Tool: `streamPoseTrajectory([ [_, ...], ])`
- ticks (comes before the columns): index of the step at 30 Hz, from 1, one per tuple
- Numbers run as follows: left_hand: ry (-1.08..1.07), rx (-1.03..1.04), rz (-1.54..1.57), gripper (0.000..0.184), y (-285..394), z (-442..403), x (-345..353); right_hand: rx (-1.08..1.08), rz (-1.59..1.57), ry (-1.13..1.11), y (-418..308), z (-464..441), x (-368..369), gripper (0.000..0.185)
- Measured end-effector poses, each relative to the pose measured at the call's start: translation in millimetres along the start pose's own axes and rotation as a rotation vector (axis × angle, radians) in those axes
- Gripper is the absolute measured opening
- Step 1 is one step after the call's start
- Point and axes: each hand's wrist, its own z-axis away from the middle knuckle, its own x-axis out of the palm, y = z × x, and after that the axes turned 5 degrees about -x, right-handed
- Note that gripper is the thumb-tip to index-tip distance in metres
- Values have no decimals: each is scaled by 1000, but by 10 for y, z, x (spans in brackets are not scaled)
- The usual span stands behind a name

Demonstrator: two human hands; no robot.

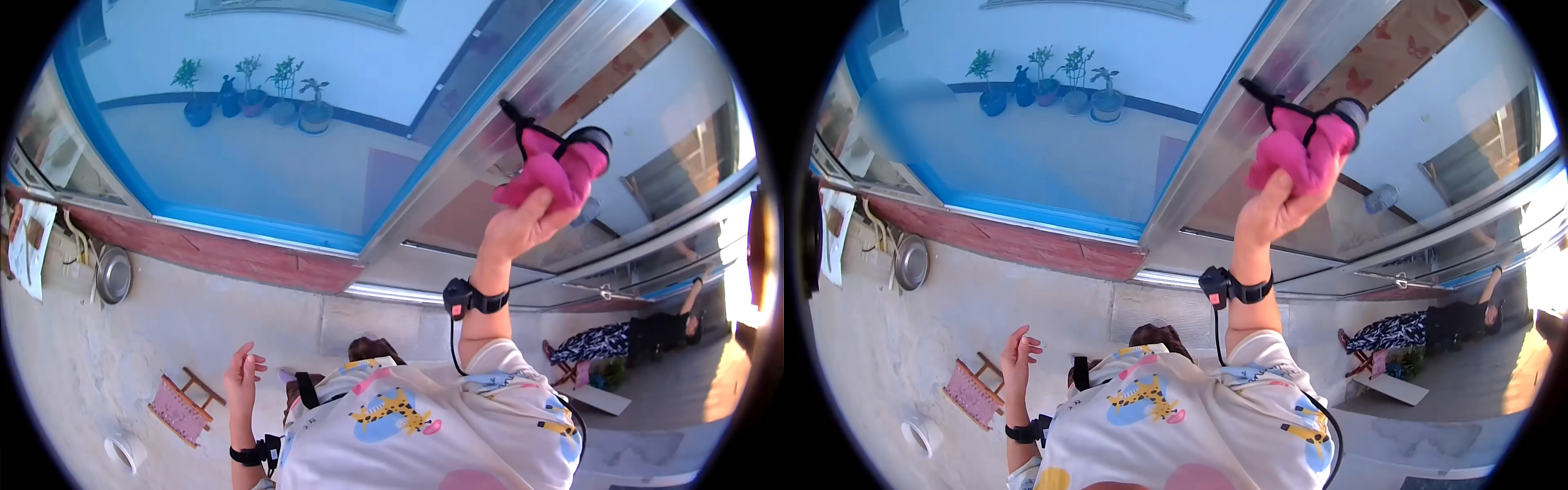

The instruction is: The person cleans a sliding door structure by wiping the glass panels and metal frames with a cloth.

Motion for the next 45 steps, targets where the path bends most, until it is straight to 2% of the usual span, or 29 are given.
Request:
streamPoseTrajectory([
  [2,-21,-31,-7,34,-98,-117,-156,-68,306,-232,30,172,194,45],
  [4,-55,-8,-13,35,-100,-188,-252,-85,410,-229,110,732,254,44],
  [7,-83,-14,-10,34,-102,-277,-367,-29,448,-254,198,1394,81,43],
  [9,-70,1,-5,33,-190,-295,-449,16,400,-384,211,1432,5,48],
  [10,-57,2,4,33,-212,-345,-444,-31,398,-379,294,1282,-6,49],
  [11,-60,32,14,33,-135,-361,-454,-97,375,-325,323,944,53,48],
  [13,-76,-137,-2,38,35,-352,-519,-232,336,-245,287,5,215,48],
  [15,-14,-35,48,36,-119,-459,-489,-348,298,-199,182,-1069,341,49],
  [17,62,69,113,34,16,-630,-410,-456,260,-127,107,-2056,510,46],
  [19,-32,-29,72,38,279,-568,-337,-524,312,-79,62,-2964,635,47],
  [20,-22,-3,75,38,299,-622,-273,-481,343,-67,94,-3411,663,51],
  [22,-167,24,77,41,253,-724,-141,-528,209,-101,-70,-3917,735,46],
  [24,-161,123,71,39,430,-707,64,-538,216,-65,-95,-3987,798,47],
  [25,-164,168,43,39,397,-808,154,-474,289,-42,-136,-3821,784,48],
  [26,-172,206,14,38,356,-922,234,-552,328,-30,5,-3683,763,52],
  [30,-193,309,-56,38,587,-1152,476,-523,399,-108,24,-2257,549,57],
  [32,-164,505,-141,38,822,-1168,587,-500,378,-197,114,-1527,385,58],
  [33,-158,514,-141,38,917,-1218,676,-478,369,-284,177,-1239,267,57],
  [35,43,730,-695,37,1139,-1337,920,-508,401,-436,289,-1070,48,56],
  [36,58,741,-688,37,1407,-1296,1049,-562,444,-500,324,-1138,-39,56],
  [38,171,1462,-545,34,2200,-1029,1285,-672,443,-522,348,-1563,-74,56],
  [40,183,1759,-564,23,2899,-748,1479,-720,453,-491,224,-2222,-23,58],
  [41,199,1765,-556,23,2970,-779,1621,-730,465,-454,158,-2564,56,57],
  [43,191,1913,-937,45,3128,-914,1924,-794,499,-336,98,-3284,229,52],
  [45,248,1939,-952,48,3404,-918,2154,-903,531,-164,163,-4128,430,52],
])
